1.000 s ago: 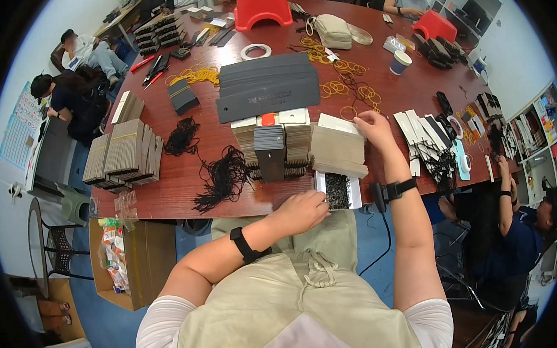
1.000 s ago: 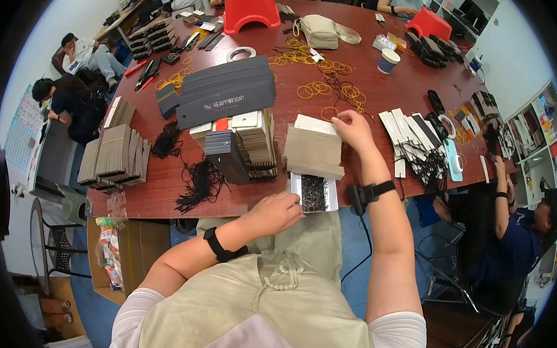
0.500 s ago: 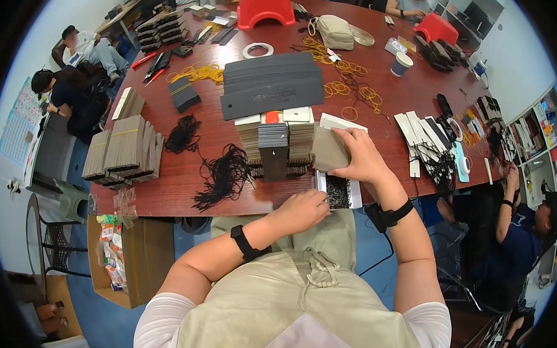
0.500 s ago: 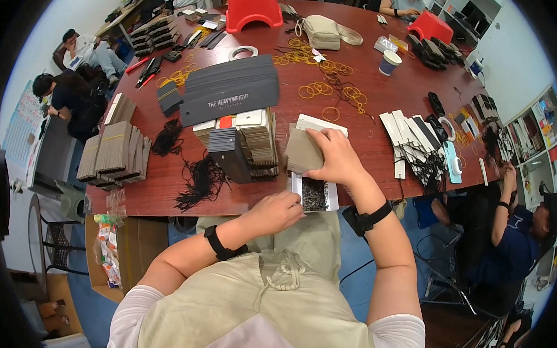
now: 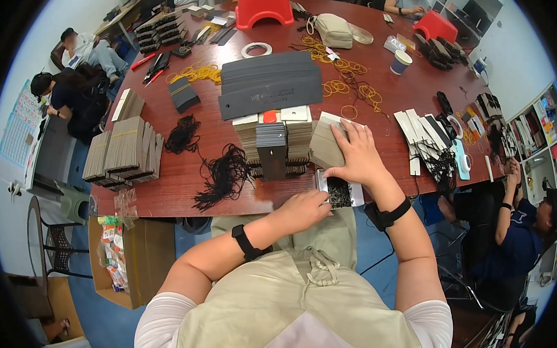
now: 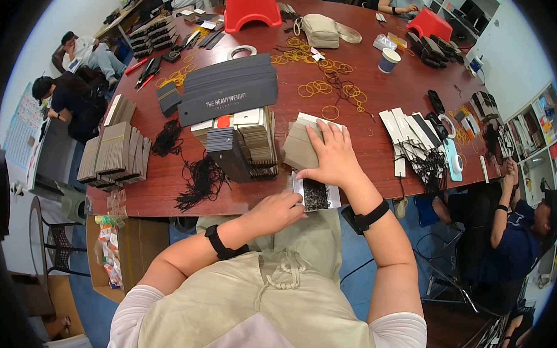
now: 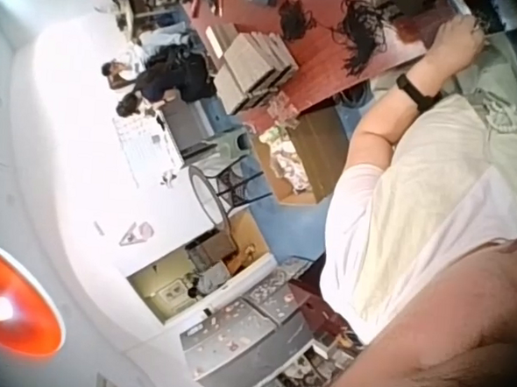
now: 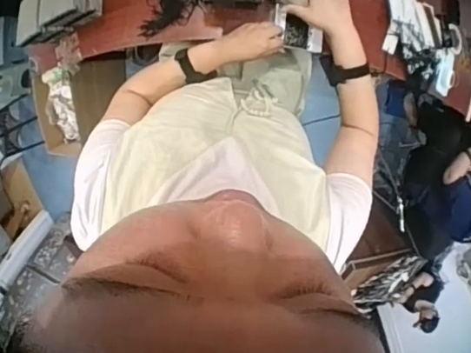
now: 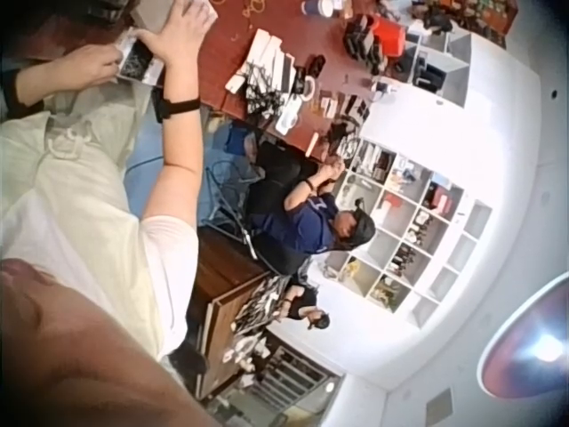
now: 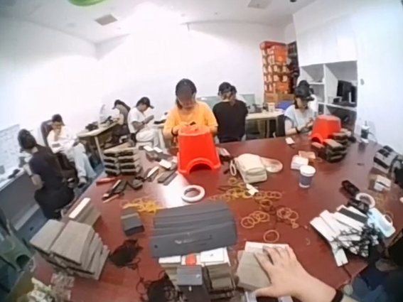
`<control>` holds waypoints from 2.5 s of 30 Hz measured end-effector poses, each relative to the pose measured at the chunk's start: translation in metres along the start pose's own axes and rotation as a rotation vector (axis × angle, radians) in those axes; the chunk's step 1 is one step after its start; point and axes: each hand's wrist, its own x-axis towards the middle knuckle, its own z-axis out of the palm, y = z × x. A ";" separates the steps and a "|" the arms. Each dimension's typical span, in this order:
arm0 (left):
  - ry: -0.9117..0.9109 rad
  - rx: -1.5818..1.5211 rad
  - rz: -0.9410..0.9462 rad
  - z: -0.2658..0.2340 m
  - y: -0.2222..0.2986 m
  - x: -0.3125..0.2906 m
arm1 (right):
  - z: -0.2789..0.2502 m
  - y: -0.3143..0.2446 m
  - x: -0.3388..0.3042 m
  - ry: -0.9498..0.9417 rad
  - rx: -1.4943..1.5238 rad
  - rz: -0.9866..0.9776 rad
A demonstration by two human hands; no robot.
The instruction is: The person picks up a stack of tags and places them into a small box before threading a string through a tag and tying it into a loop.
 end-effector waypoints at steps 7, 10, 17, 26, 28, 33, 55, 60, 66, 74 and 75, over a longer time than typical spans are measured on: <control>0.012 -0.006 -0.001 0.000 0.000 0.001 | -0.007 -0.002 0.002 -0.091 0.132 0.039; 0.021 -0.001 0.007 0.000 -0.001 0.001 | -0.004 -0.003 0.000 -0.064 0.116 0.027; 0.022 0.003 0.007 0.002 0.000 0.000 | -0.004 -0.003 0.000 -0.037 0.150 -0.009; 0.028 -0.035 -0.075 0.001 0.005 0.001 | -0.017 -0.001 0.016 -0.167 0.223 0.018; 0.059 -0.075 -0.169 -0.005 0.009 0.002 | -0.017 0.001 0.017 -0.171 0.253 0.007; 0.064 0.086 -0.258 -0.010 0.005 0.005 | -0.018 0.008 0.016 -0.181 0.313 -0.004; -0.089 -0.015 -0.363 0.005 0.018 0.015 | -0.043 0.025 0.016 -0.287 0.422 -0.056; -0.055 0.017 -0.355 -0.002 0.020 0.012 | -0.026 0.013 0.022 -0.290 0.350 -0.125; -0.054 0.030 -0.335 -0.008 0.019 0.007 | -0.023 0.018 0.012 -0.166 0.174 -0.253; -0.039 0.012 -0.318 -0.005 0.015 0.005 | -0.017 0.014 -0.010 -0.189 -0.001 -0.179; -0.054 0.003 -0.323 -0.006 0.015 0.005 | -0.017 0.014 -0.011 -0.190 -0.002 -0.178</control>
